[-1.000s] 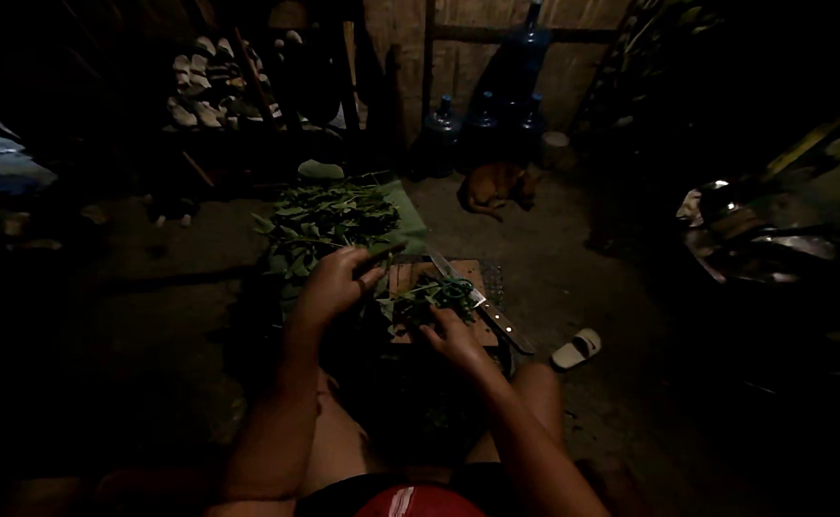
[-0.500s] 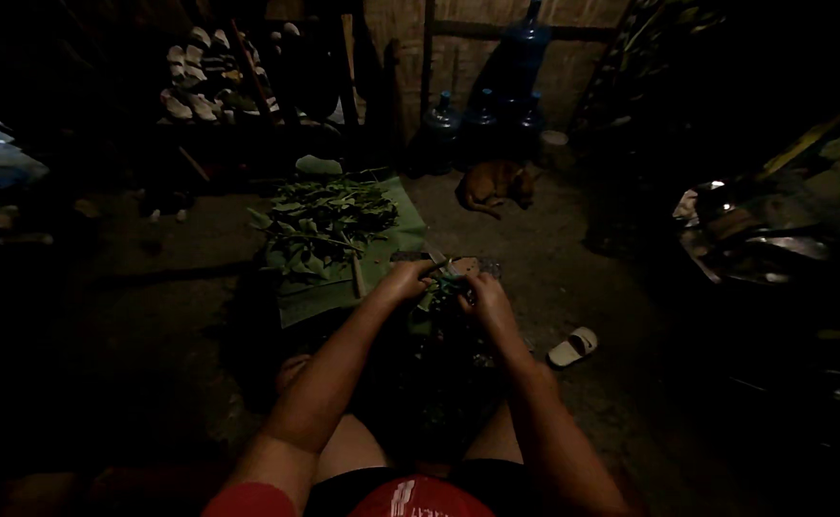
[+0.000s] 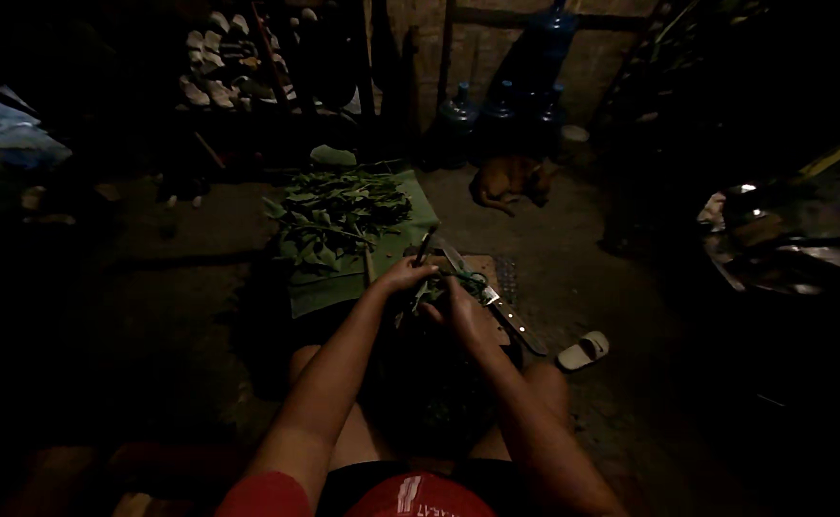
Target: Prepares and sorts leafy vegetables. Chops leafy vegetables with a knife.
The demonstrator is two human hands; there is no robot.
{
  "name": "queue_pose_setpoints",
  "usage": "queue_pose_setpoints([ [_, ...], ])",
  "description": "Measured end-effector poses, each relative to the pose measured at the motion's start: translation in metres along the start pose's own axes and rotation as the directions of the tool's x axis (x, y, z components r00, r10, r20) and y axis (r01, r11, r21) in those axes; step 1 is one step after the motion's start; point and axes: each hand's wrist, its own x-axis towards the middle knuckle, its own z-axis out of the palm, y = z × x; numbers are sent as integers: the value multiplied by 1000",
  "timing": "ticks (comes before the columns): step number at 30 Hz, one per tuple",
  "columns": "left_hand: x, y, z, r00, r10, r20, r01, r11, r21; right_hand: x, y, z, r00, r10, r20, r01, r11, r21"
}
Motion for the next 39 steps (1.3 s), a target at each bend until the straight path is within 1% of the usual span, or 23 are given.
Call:
queue_pose_setpoints([
  [2,5,-7,-3,999,50,-2,-50,997,-54,3,-1,4,998,52,41,-52,999,-2],
  [5,6,-11,-11,998,64,-14,-65,991,-121,-2,4,4,998,48,39,-49,998,25],
  [8,3,-9,-16,1000,15,-19,-18,989,-144,-11,5,-4,997,25,66,-27,999,35],
  [10,2,-9,-16,999,-36,-21,30,975,-221,-14,2,-5,996,31,78,-32,999,16],
  [12,1,-9,-15,998,-68,-16,61,957,-285,-13,0,-3,996,42,76,-43,999,0],
  [14,2,-10,-15,997,-79,-18,69,947,-313,-9,0,1,998,32,46,-32,1000,-1],
  [16,2,-11,-17,999,-43,-25,35,961,-274,-7,1,7,1000,-2,-15,2,1000,6],
  [19,-7,1,-27,992,126,-24,-127,987,-94,-6,4,6,992,-65,-110,70,997,34],
  [21,-21,15,-38,973,229,32,-231,972,54,-5,9,0,972,-138,-188,157,984,88],
  [22,-30,26,-42,972,222,79,-232,961,152,-3,12,-1,954,-174,-243,206,972,114],
  [23,-38,38,-43,978,178,113,-200,952,232,-1,15,-4,939,-197,-282,242,961,135],
  [24,-45,49,-40,982,135,129,-168,939,299,1,16,-7,925,-213,-316,274,948,163],
  [25,-51,56,-36,983,120,139,-161,927,338,2,15,-11,916,-217,-338,294,935,197],
  [27,-58,63,-31,979,137,152,-184,915,358,5,11,-18,901,-226,-370,329,911,247],
  [30,-65,65,-30,972,171,164,-209,944,255,6,5,-21,875,-236,-423,369,890,267],
  [32,-66,62,-32,974,169,152,-200,955,220,7,8,-16,860,-203,-469,378,870,317],
  [34,-70,64,-35,987,144,69,-157,953,258,6,12,-9,840,-151,-521,390,836,387],
  [36,-71,64,-40,985,161,-57,-138,945,296,2,14,-4,817,-154,-555,433,800,415],
  [37,-71,64,-42,975,198,-101,-158,939,306,-1,13,-1,817,-182,-547,451,792,411],
  [39,-71,63,-42,956,265,-123,-223,934,280,-5,7,2,858,-227,-461,439,790,428],
])
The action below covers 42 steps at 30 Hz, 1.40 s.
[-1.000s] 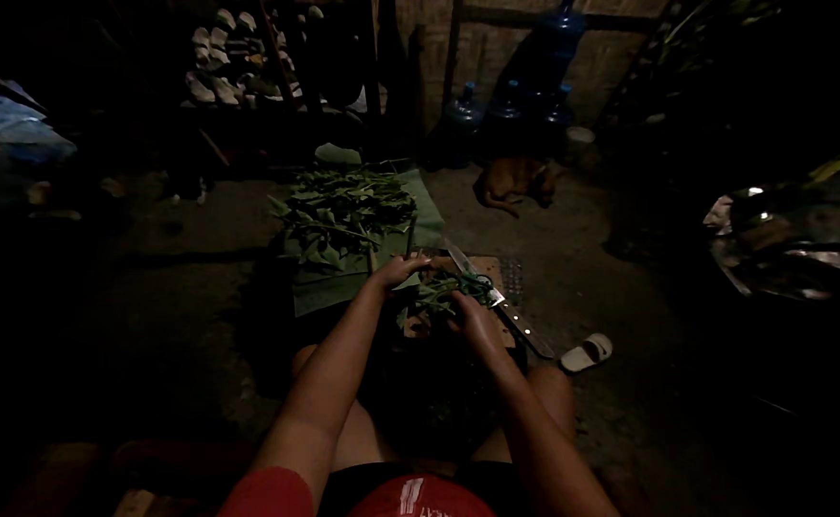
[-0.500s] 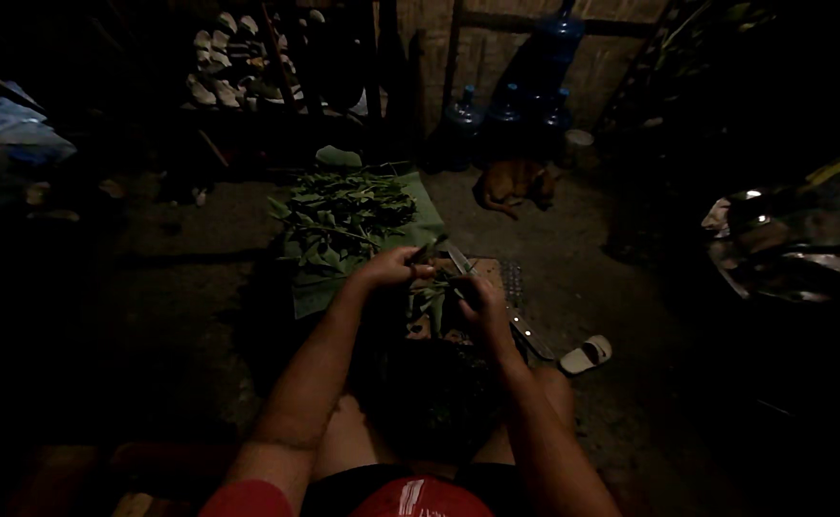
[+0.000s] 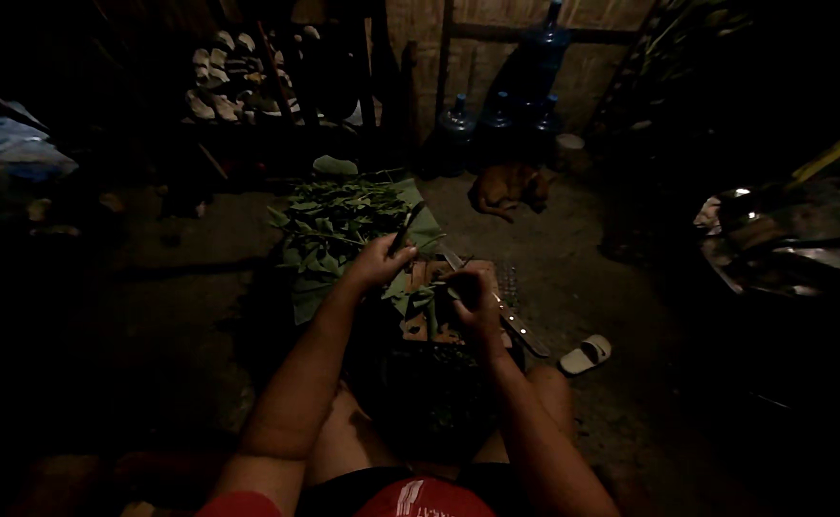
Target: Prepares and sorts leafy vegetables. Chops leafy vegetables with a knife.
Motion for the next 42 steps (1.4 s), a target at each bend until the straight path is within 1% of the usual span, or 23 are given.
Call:
queue_pose_setpoints([
  [2,-2,4,4,998,58,33,-56,997,-49,0,-5,7,995,31,93,-31,999,-7],
  [4,-3,9,6,988,108,108,-96,989,-108,2,-8,13,989,47,141,-47,999,-4],
  [7,-5,15,7,983,51,176,-20,985,-172,3,-11,17,980,91,176,-101,994,48],
  [10,-8,16,8,979,10,205,29,983,-184,1,-10,20,972,123,199,-156,974,163],
  [11,-8,14,9,982,12,190,22,984,-177,0,-11,20,970,122,209,-168,961,218],
  [13,-13,17,5,993,16,121,-6,996,-85,-6,-13,19,967,151,206,-212,924,318],
  [17,-24,25,-23,997,53,-55,-47,992,115,-17,-6,14,966,222,135,-260,822,506],
  [19,-30,32,-36,994,52,-98,-34,985,171,-21,-7,10,954,278,112,-292,779,556],
  [21,-30,34,-44,994,68,-84,-47,974,222,-21,-6,5,945,313,91,-309,774,552],
  [22,-28,34,-46,993,93,-68,-72,962,263,-19,-3,2,949,307,69,-297,801,520],
  [23,-26,34,-47,993,112,-45,-92,947,309,-15,1,-3,957,288,34,-272,853,444],
  [24,-24,34,-46,993,120,-16,-107,931,350,-9,5,-11,968,253,-5,-239,922,306],
  [25,-21,35,-42,993,114,20,-112,915,388,-1,11,-20,979,198,-37,-194,976,97],
  [26,-17,34,-38,994,95,59,-111,898,425,8,16,-30,989,142,-47,-148,978,-151],
  [27,-12,32,-32,992,79,98,-115,884,454,17,22,-39,994,111,-21,-111,924,-365],
  [28,-6,30,-25,989,59,134,-116,873,474,25,25,-46,989,148,30,-111,850,-516],
  [30,5,29,-9,983,-1,182,-97,845,526,35,21,-52,931,346,117,-172,699,-694],
  [31,10,29,-1,979,-25,200,-89,835,543,38,20,-50,887,440,141,-191,628,-754],
  [32,14,28,8,976,-43,212,-84,827,556,40,20,-48,850,504,153,-197,575,-794],
  [33,18,26,17,975,-53,215,-80,821,565,40,20,-45,828,537,158,-203,550,-810],
  [36,28,24,42,973,-76,219,-63,821,568,41,23,-45,807,569,162,-247,573,-782],
  [39,39,17,63,973,-69,222,-72,818,571,42,26,-49,814,562,151,-275,600,-751],
  [42,48,10,79,975,-90,201,-44,815,578,44,28,-50,802,589,101,-321,566,-759],
])
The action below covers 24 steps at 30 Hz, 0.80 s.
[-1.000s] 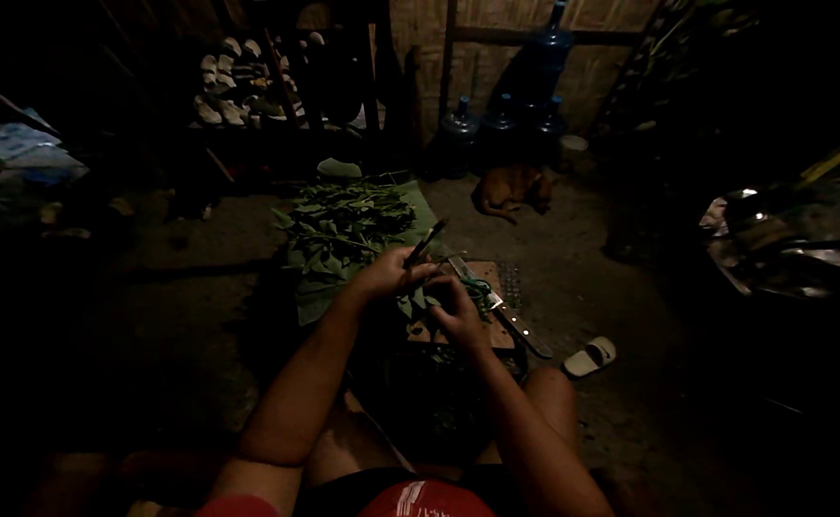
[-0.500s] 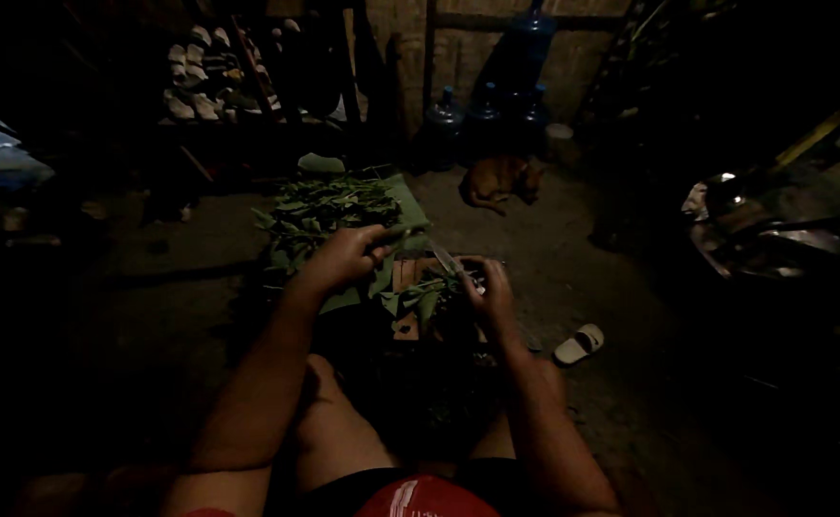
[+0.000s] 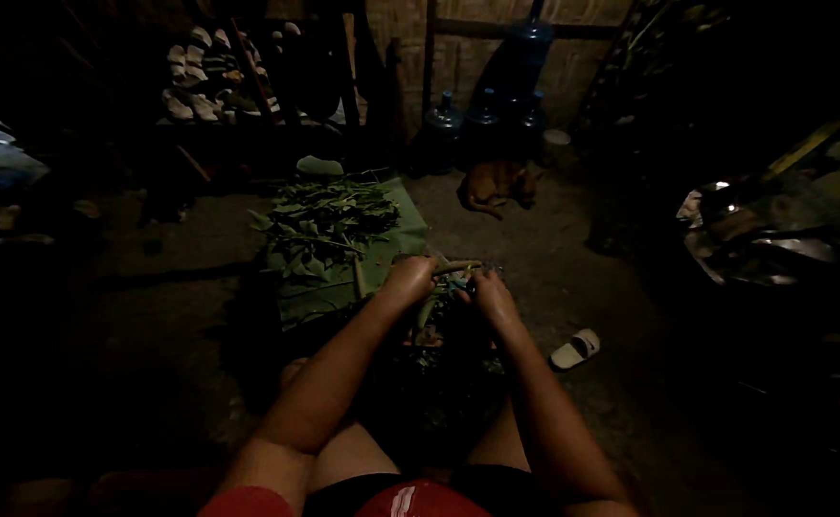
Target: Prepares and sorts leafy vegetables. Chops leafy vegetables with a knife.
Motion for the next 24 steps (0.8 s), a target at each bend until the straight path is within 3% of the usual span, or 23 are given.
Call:
queue_pose_setpoints([
  [6,12,1,28,1000,12,-4,-12,998,-69,5,2,-6,995,76,65,-77,997,21],
  [12,15,0,31,998,47,-30,-49,995,-91,11,26,-10,1000,5,31,-7,997,74],
  [16,22,-9,49,991,117,-70,-126,983,-136,8,35,-19,997,73,-13,-71,992,102],
  [21,10,-10,40,992,83,-96,-110,939,-326,-10,55,-48,980,170,-99,-151,972,180],
  [24,8,-13,32,996,56,-64,-77,910,-407,-23,60,-58,981,143,-132,-104,958,268],
])
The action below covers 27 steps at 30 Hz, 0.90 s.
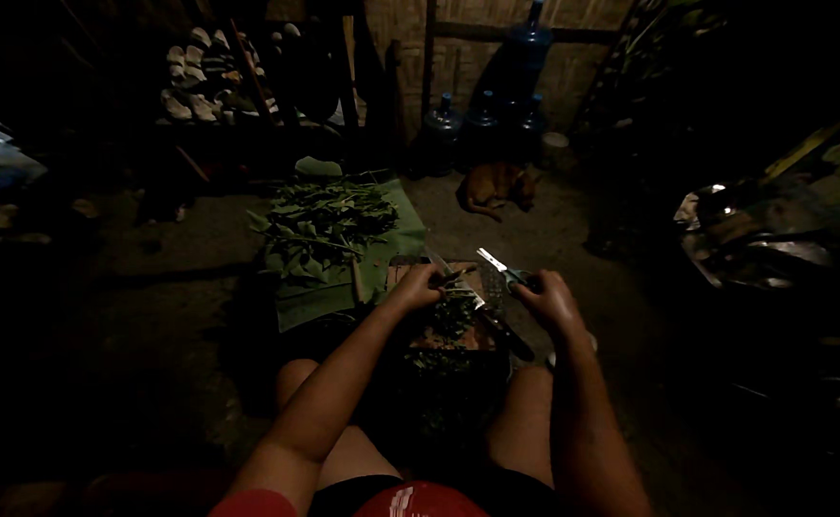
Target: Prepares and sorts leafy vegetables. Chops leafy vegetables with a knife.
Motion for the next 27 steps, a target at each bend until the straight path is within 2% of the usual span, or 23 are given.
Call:
queue_pose_setpoints([
  [5,-2,6,-19,999,-40,-3,40,999,2,-18,-3,-2,996,-95,-1,94,991,92],
  [8,-5,14,-33,999,-40,29,40,999,-11,-23,-3,4,991,-135,-27,137,944,300],
  [11,-14,28,-46,997,-47,55,47,999,8,-25,-2,15,977,-207,-39,192,795,575],
  [14,-22,36,-55,999,-39,34,40,999,-18,-27,-8,26,970,-244,-14,184,691,699],
  [17,-25,38,-64,999,-49,20,50,994,-100,-29,-31,42,973,-225,46,85,539,838],
  [19,-29,40,-71,998,-60,12,61,989,-131,-22,-45,57,947,-295,127,18,445,895],
  [21,-35,39,-79,998,-60,-17,56,982,-180,-10,-58,72,909,-343,235,-55,461,886],
  [23,-45,37,-94,995,-58,-78,42,982,-185,1,-65,85,882,-276,381,-169,570,804],
  [25,-59,31,-120,982,-29,-184,9,994,-108,8,-66,97,865,-191,464,-224,680,698],
  [27,-74,19,-152,942,46,-331,-46,999,9,10,-61,101,855,-180,487,-240,695,678],
])
